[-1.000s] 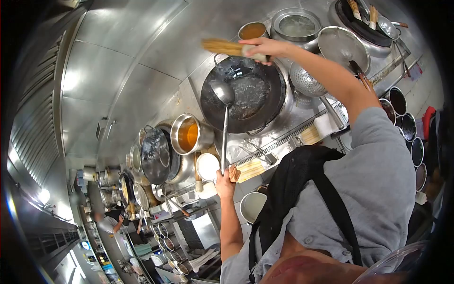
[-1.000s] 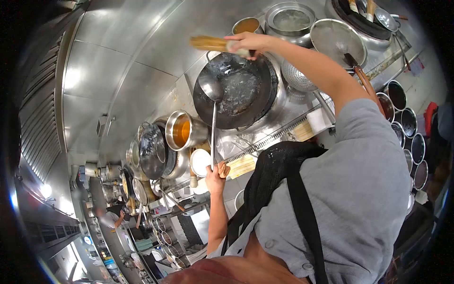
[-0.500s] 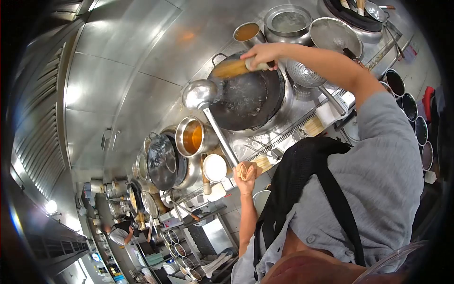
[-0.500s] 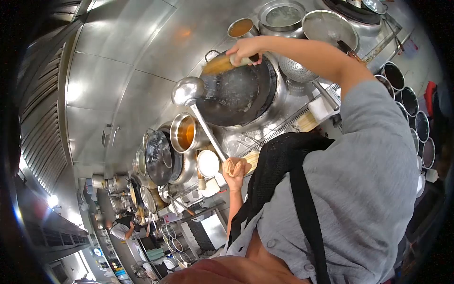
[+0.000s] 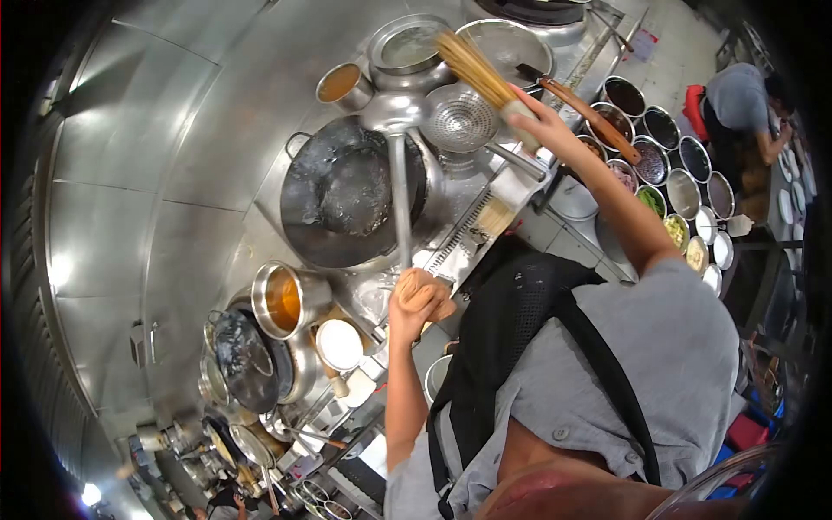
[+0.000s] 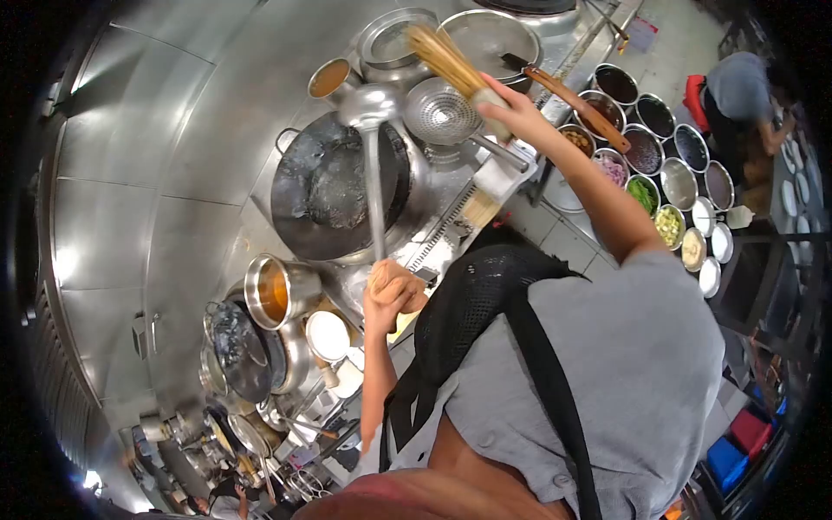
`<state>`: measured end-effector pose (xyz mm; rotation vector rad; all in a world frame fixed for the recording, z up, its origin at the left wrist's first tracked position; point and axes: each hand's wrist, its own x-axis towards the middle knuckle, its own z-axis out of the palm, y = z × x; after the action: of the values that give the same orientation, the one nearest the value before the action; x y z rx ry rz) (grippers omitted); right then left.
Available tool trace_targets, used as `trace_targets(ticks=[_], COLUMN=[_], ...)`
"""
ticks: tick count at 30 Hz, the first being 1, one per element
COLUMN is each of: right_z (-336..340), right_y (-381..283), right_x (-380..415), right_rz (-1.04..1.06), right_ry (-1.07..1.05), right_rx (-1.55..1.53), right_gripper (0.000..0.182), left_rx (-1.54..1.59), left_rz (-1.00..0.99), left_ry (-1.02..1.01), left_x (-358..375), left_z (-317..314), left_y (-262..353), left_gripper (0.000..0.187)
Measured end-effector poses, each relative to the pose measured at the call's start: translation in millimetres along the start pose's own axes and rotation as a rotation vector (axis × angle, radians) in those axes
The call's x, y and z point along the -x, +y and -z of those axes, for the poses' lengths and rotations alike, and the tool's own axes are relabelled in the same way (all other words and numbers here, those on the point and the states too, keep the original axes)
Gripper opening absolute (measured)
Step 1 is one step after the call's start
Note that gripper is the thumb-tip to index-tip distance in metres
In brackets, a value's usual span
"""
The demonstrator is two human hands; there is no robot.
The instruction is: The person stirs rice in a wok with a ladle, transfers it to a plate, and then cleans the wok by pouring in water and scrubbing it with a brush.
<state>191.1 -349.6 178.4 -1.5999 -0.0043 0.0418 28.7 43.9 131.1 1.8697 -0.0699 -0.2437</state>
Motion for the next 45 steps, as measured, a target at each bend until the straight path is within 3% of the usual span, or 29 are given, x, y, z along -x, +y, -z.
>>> trace_targets(ticks=[1,3,5,7,9,12,14,15,17,18,19,21,24,25,26,28,29,30,31,32,33,35,36,37,38,39,42,44,45], right_z=[12.1,30.1,34.8,37.9,33.3,31.4,35.5,35.7,39.0,40.6,42.4,45.3,26.7,28.1,23.5,-3.2,-22.6,-42.9,-70.7,-103.5,-133.7,-206.6,-257.2,-295.8,-327.7,-355.4,-378.2,-340.9,-314.5], right_y=[18.9,27.9,37.6,55.4,48.3,50.5,46.7,44.1,42.5,43.9,46.5,53.6,44.9,48.4,49.8,16.6,2.2,-21.0,-39.0,-50.0,-41.2,18.2,47.4,35.9,59.3,78.1,100.0,85.4,75.8], right_x=[15.9,68.6,115.2,158.3,194.8,234.0,250.7,257.2,258.6,257.7,253.9,232.7,174.3,145.6,112.9,46.6,10.6,-18.0,-43.1,-61.1,-84.5,-133.0,-151.3,-147.6,-156.9,-161.8,-136.4,-115.2,-108.6], right_rz=[0.126,-0.058,-0.073,-0.088,-0.133,-0.159,-0.155,-0.197,-0.243,-0.251,-0.259,-0.255,-0.182,-0.165,-0.065,0.038,0.266,0.244,0.358,0.298,0.434,0.625,0.192,0.047,0.029,0.005,0.026,0.114,0.199], right_ry=[0.095,0.098,0.223,0.324,0.382,0.475,0.461,0.511,0.530,0.536,0.539,0.500,0.429,0.359,0.257,-0.041,-0.204,-0.351,-0.513,-0.635,-0.787,-1.037,-1.125,-1.084,-0.895,-0.705,-0.572,-0.883,-0.931], right_rx=[0.026,-0.059,0.018,-0.011,-0.072,-0.085,-0.049,-0.024,0.006,-0.003,-0.015,-0.039,-0.070,0.000,0.034,0.220,0.382,0.588,0.767,0.793,0.882,0.985,0.959,0.919,0.758,0.665,0.532,0.606,0.695], right_gripper=[0.072,0.070,0.072,0.073,0.075,0.073,0.071,0.067,0.064,0.062,0.061,0.061,0.059,0.059,0.059,0.061,0.062,0.060,0.058,0.054,0.055,0.054,0.048,0.042,0.042,0.048,0.046,0.048,0.048], left_rx=[0.007,0.020,0.258,0.498,0.625,0.965,1.103,1.126,0.972,0.876,0.890,0.932,0.440,0.386,0.133,0.016,-0.094,-0.144,-0.160,0.040,0.246,0.008,-0.194,0.325,0.855,0.925,1.134,1.162,1.120], left_rz=[0.005,0.072,0.065,0.144,0.193,0.233,0.580,0.577,0.638,0.606,0.611,0.398,0.025,0.011,-0.190,-0.266,-0.341,-0.331,-0.330,-0.211,-0.099,-0.255,-0.371,-0.199,-0.018,0.029,0.062,0.075,0.147], left_ry=[-0.053,-0.141,-0.103,0.010,0.014,-0.007,-0.225,-0.203,-0.349,-0.316,-0.282,-0.447,-0.283,-0.210,0.008,0.196,0.345,0.376,0.404,0.426,0.445,0.521,0.560,0.675,0.755,0.826,0.994,1.114,1.211], left_x=[-11.1,-40.1,-66.3,-73.0,-98.4,-124.6,-143.1,-144.8,-146.5,-127.1,-115.7,-100.3,-63.2,-53.4,-50.7,-43.7,-39.9,-35.9,-28.8,-18.3,-8.0,13.1,23.1,37.5,52.7,68.1,125.4,165.5,183.7], left_z=[-14.5,-48.4,-110.6,-180.7,-267.8,-331.8,-347.1,-346.6,-335.4,-302.7,-287.3,-257.0,-162.5,-135.1,-117.5,-80.4,-63.9,-51.1,-41.7,-36.1,-31.8,-19.9,-17.8,-29.0,-43.7,-47.4,-76.9,-104.5,-117.7], left_y=[15.0,1.5,-27.5,-7.8,-59.4,-33.2,-36.5,-40.8,-49.5,-20.2,-30.0,-51.2,-17.9,-4.6,-6.2,4.7,8.6,6.4,8.8,13.3,15.9,-4.4,-17.2,-13.6,-8.6,-9.4,-45.1,-59.0,-62.3], left_gripper=[0.050,0.049,0.051,0.053,0.054,0.057,0.061,0.061,0.061,0.058,0.058,0.055,0.059,0.060,0.059,0.058,0.056,0.057,0.057,0.057,0.057,0.052,0.049,0.048,0.048,0.048,0.059,0.059,0.059])
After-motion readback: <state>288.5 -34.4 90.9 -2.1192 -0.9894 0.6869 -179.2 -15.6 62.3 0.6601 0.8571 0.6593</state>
